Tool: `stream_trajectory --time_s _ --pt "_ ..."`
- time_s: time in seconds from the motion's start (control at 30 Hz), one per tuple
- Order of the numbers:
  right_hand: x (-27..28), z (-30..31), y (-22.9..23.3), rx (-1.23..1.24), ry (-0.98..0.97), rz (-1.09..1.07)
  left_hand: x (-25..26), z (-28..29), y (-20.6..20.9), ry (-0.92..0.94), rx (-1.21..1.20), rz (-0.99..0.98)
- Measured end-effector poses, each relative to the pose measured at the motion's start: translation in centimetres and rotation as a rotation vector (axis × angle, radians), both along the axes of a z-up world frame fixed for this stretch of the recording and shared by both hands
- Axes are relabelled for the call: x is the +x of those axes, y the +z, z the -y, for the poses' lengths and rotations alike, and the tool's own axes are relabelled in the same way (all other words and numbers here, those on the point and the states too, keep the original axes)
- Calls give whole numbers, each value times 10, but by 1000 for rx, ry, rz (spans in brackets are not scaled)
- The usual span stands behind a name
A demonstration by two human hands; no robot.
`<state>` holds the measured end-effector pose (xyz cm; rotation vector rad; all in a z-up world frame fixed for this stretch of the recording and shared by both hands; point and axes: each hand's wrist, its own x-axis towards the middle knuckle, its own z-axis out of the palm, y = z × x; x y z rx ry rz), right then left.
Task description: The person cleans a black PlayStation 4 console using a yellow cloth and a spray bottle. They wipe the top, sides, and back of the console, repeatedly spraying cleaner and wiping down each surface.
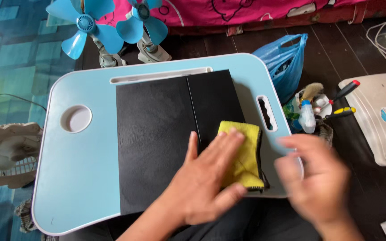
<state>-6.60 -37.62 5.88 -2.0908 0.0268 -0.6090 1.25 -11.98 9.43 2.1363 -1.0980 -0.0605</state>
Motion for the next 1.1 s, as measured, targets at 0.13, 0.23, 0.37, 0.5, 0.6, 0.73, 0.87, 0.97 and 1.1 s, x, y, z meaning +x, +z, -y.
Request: stream_trajectory --time_s 0.13,0.23,0.37,0.5,0.6,0.73,0.87,0.97,1.1 --pt "24 -85 33 -584 177 -81 -7 -58 3 421 -61 67" --pt "36 -96 32 -697 130 -135 -26 -111 -17 781 7 23" --pt "17 -132 17 -724 270 -63 -40 -128 -61 819 -134 -178" --pt "-3 -132 9 -669 315 -12 -45 -112 -83 789 -332 -239" --pt "1 -88 14 -613 133 -77 -42 -110 -84 747 -528 -311" --pt "-7 -89 13 -578 31 -115 -43 -110 -86 718 -704 -415" --pt "-25 -138 4 -563 295 41 -44 -112 -88 748 -624 -361" --pt "-27 -136 4 -608 290 2 -45 -116 -92 801 -585 -414" --pt "-22 -86 25 -651 65 -108 -45 -115 -99 842 -651 -573"
